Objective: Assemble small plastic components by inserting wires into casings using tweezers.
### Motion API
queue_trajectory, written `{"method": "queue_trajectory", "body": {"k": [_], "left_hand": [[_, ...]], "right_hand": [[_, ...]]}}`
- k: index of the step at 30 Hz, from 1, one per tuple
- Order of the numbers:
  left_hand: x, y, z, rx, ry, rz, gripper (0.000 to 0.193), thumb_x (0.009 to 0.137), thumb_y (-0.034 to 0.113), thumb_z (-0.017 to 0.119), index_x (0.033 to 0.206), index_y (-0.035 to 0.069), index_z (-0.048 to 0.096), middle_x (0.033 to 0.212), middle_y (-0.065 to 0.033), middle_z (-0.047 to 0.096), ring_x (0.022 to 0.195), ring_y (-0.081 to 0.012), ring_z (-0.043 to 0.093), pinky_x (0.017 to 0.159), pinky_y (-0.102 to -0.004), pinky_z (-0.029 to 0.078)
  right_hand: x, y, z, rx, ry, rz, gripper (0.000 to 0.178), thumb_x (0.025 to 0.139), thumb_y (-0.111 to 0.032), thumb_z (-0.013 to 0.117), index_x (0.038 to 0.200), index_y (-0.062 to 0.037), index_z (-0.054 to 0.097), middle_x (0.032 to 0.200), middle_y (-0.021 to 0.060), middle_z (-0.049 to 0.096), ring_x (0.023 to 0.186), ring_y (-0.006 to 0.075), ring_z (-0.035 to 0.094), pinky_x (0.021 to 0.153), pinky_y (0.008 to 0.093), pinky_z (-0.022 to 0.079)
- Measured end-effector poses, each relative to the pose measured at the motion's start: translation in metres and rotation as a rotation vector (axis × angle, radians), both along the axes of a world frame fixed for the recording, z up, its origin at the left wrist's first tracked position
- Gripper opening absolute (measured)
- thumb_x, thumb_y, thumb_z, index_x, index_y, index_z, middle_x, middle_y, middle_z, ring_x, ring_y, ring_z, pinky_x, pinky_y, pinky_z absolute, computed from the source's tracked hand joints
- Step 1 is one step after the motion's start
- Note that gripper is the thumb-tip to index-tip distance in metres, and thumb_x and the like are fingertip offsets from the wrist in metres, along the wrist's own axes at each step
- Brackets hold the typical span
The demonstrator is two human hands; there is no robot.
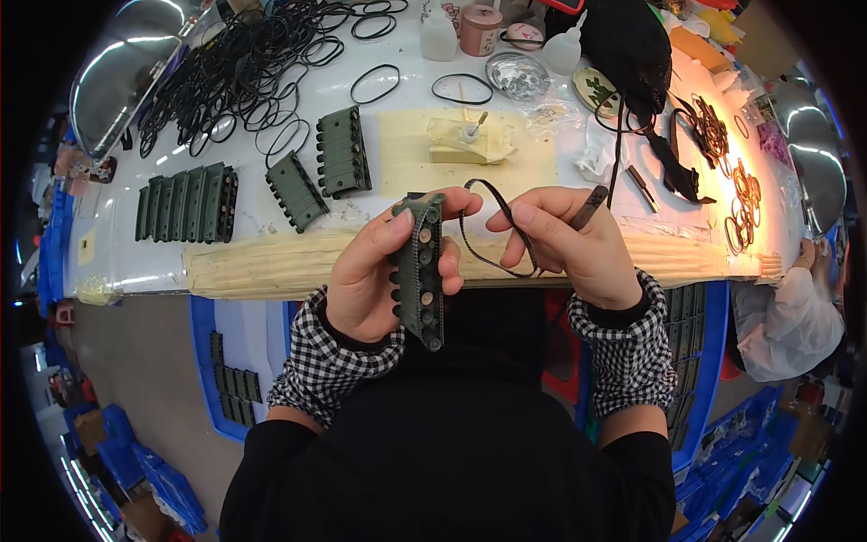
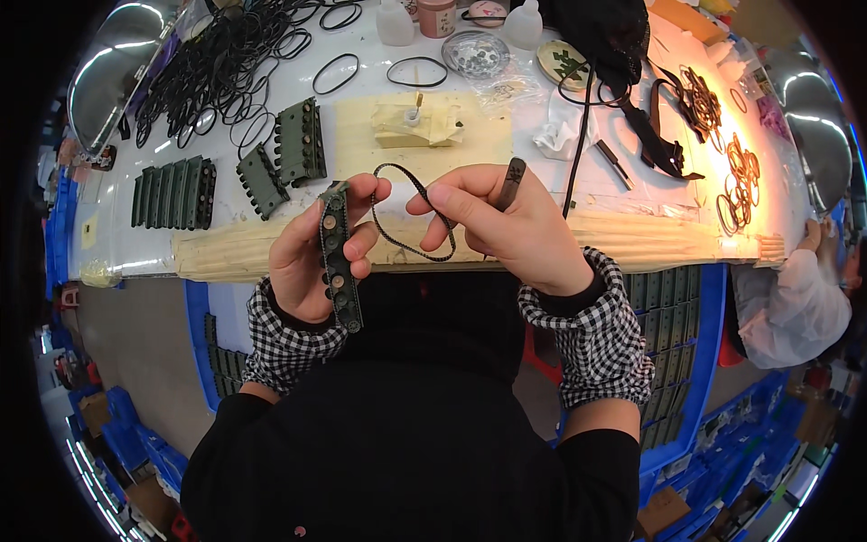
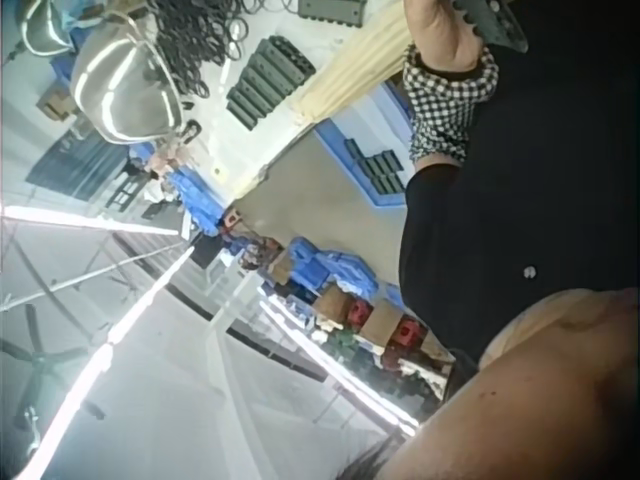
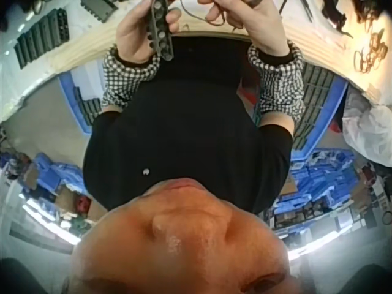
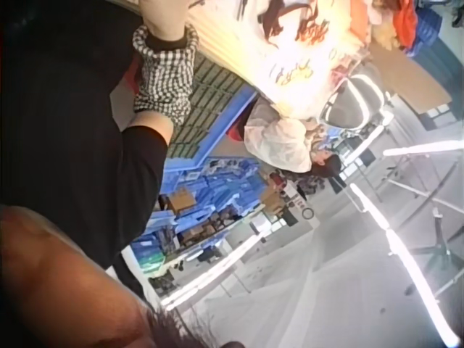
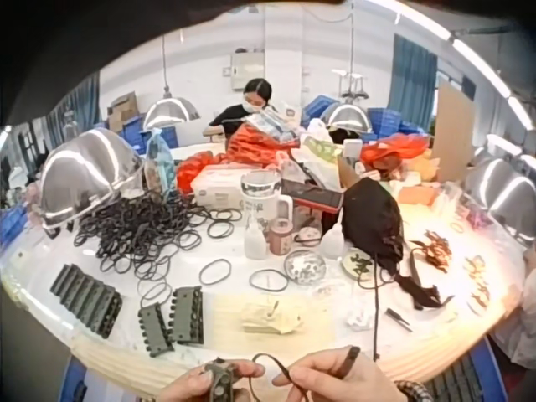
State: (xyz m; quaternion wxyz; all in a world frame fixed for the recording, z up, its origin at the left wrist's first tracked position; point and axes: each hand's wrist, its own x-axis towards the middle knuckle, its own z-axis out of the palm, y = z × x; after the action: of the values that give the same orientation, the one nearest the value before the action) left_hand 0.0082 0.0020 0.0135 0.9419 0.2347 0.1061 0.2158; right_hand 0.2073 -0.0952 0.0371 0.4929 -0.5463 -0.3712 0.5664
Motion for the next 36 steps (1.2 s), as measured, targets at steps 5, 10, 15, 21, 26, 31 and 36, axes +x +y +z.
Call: {"method": "queue_trajectory", "body": {"k": [5, 10, 15, 21, 26, 31, 36], "left_hand": [[-0.002, -0.001, -0.002, 0.006, -0.036, -0.012, 0.054, 0.097, 0.030, 0.047, 0.131, -0.011, 0.039, 0.097, -0.0162, 0.062, 0.080, -0.0170, 0.065, 0.072, -0.0287, 0.057], [-0.008, 0.003, -0.009, 0.164, -0.076, -0.153, 0.051, 0.093, 0.027, 0.054, 0.125, -0.013, 0.045, 0.099, -0.0186, 0.062, 0.079, -0.0207, 0.066, 0.072, -0.0342, 0.060], [-0.008, 0.000, -0.012, 0.142, -0.103, -0.154, 0.047, 0.091, 0.024, 0.057, 0.118, -0.014, 0.050, 0.111, -0.0228, 0.058, 0.080, -0.0220, 0.067, 0.072, -0.0371, 0.061], [-0.006, 0.000, -0.008, 0.201, -0.049, -0.031, 0.041, 0.092, 0.021, 0.054, 0.117, -0.012, 0.052, 0.126, -0.0251, 0.049, 0.080, -0.0211, 0.065, 0.072, -0.0357, 0.060], [-0.002, -0.005, -0.004, 0.566, 0.147, 0.199, 0.040, 0.090, 0.022, 0.054, 0.116, -0.009, 0.056, 0.146, -0.0317, 0.028, 0.073, -0.0210, 0.065, 0.069, -0.0335, 0.057], [-0.008, -0.003, 0.001, 0.704, 0.069, -0.067, 0.032, 0.091, 0.009, 0.056, 0.115, -0.012, 0.057, 0.147, -0.0201, 0.034, 0.088, -0.0195, 0.067, 0.081, -0.0309, 0.055], [0.002, -0.013, -0.003, 0.821, 0.182, -0.103, 0.034, 0.090, 0.005, 0.056, 0.121, -0.009, 0.055, 0.138, -0.0189, 0.043, 0.093, -0.0204, 0.064, 0.082, -0.0313, 0.054]], "right_hand": [[0.002, 0.000, 0.000, -0.012, 0.035, 0.009, 0.025, 0.095, -0.024, 0.057, 0.096, -0.0022, 0.069, 0.067, 0.0001, 0.065, 0.049, 0.0004, 0.039, 0.046, 0.0160, 0.029], [0.003, -0.005, -0.001, 0.077, 0.073, 0.014, 0.023, 0.096, -0.022, 0.057, 0.098, -0.0015, 0.067, 0.072, 0.0016, 0.066, 0.051, 0.0003, 0.042, 0.047, 0.0158, 0.030], [0.000, -0.009, 0.004, 0.161, 0.056, -0.001, 0.021, 0.096, -0.020, 0.057, 0.099, -0.0008, 0.065, 0.077, 0.0031, 0.067, 0.053, -0.0007, 0.043, 0.047, 0.0156, 0.031], [0.002, -0.008, -0.001, 0.106, 0.163, -0.014, 0.019, 0.095, -0.020, 0.058, 0.097, -0.0017, 0.063, 0.076, 0.0058, 0.068, 0.049, -0.0008, 0.038, 0.045, 0.0154, 0.027], [0.000, -0.005, -0.003, 0.127, 0.192, -0.094, 0.017, 0.095, -0.020, 0.059, 0.096, -0.0035, 0.059, 0.078, 0.0078, 0.069, 0.047, -0.0009, 0.035, 0.043, 0.0155, 0.026], [-0.004, -0.003, 0.002, 0.154, 0.223, -0.158, 0.017, 0.095, -0.022, 0.059, 0.097, -0.0048, 0.058, 0.079, 0.0081, 0.069, 0.048, -0.0007, 0.035, 0.044, 0.0155, 0.027], [-0.007, 0.004, 0.001, 0.195, 0.138, -0.232, 0.021, 0.095, -0.025, 0.059, 0.099, -0.0044, 0.058, 0.083, 0.0089, 0.070, 0.048, -0.0007, 0.035, 0.044, 0.0154, 0.027]]}}
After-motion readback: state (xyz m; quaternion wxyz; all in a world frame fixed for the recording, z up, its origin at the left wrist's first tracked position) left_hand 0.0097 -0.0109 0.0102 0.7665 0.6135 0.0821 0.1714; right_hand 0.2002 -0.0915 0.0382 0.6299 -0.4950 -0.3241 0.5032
